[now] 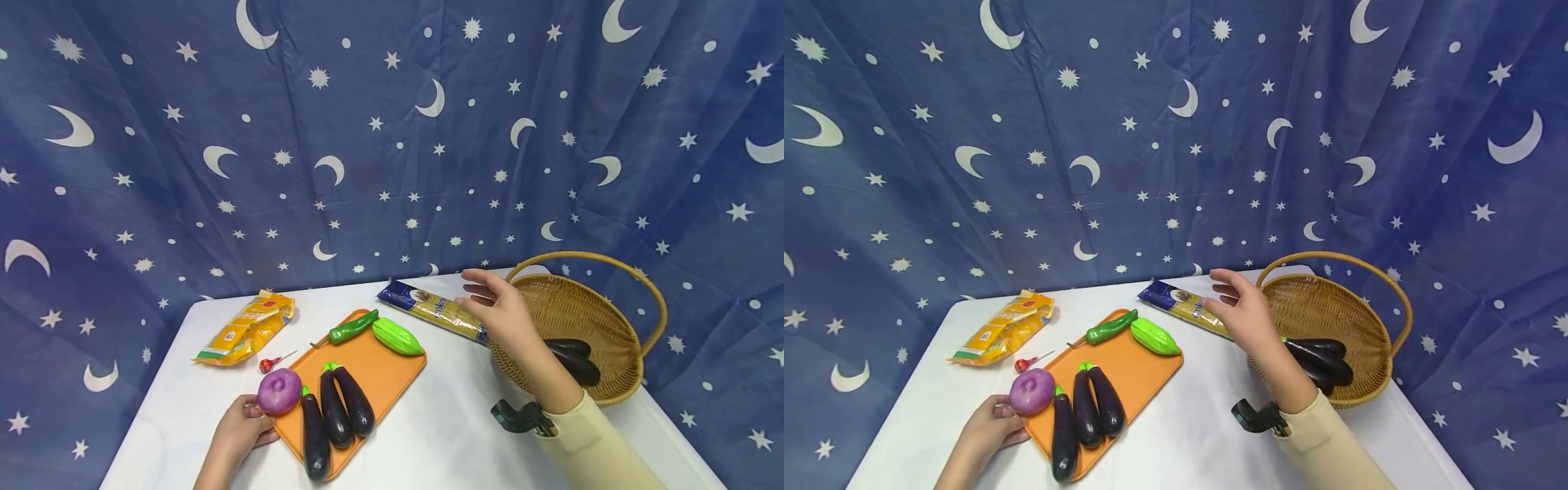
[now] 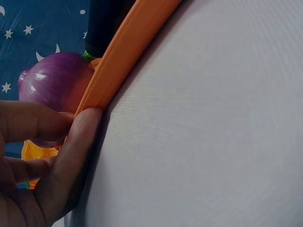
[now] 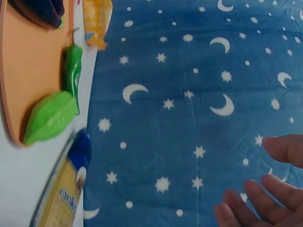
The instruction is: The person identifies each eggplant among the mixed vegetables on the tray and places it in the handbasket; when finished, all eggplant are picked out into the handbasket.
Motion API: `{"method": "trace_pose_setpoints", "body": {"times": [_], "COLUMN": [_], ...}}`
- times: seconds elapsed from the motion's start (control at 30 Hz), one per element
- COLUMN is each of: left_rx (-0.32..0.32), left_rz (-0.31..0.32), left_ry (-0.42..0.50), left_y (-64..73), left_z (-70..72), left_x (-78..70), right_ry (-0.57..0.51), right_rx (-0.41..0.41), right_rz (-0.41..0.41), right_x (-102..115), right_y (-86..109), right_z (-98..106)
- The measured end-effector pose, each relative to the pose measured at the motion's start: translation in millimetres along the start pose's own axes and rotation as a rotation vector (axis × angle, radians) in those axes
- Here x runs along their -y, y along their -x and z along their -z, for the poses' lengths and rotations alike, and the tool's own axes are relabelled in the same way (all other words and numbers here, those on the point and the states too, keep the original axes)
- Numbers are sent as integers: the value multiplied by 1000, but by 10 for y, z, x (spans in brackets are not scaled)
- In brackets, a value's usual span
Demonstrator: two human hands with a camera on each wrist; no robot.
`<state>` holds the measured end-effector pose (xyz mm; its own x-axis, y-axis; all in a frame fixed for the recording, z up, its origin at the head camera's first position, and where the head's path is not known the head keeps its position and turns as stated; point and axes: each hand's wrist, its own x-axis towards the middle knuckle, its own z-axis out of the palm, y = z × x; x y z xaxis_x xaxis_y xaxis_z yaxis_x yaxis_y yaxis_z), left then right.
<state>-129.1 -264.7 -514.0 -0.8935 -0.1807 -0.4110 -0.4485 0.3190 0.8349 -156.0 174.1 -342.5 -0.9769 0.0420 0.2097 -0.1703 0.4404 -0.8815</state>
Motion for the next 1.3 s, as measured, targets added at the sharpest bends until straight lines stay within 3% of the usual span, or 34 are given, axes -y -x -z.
{"method": "trace_pose_setpoints", "body": {"times": [0.33, 0.7, 1.3], "left_rx": [6, 11, 0], "left_rz": [-10, -8, -16], "left_ry": [39, 48, 50], "left_y": [3, -13, 5], "left_z": [17, 26, 8], "left_x": [7, 15, 13], "right_ry": [-49, -26, 43], "right_rx": [71, 153, 236], "right_rz": [24, 45, -52], "right_x": [78, 50, -111], "right_y": [-7, 77, 182], "right_z": [-335, -747, -1274]}}
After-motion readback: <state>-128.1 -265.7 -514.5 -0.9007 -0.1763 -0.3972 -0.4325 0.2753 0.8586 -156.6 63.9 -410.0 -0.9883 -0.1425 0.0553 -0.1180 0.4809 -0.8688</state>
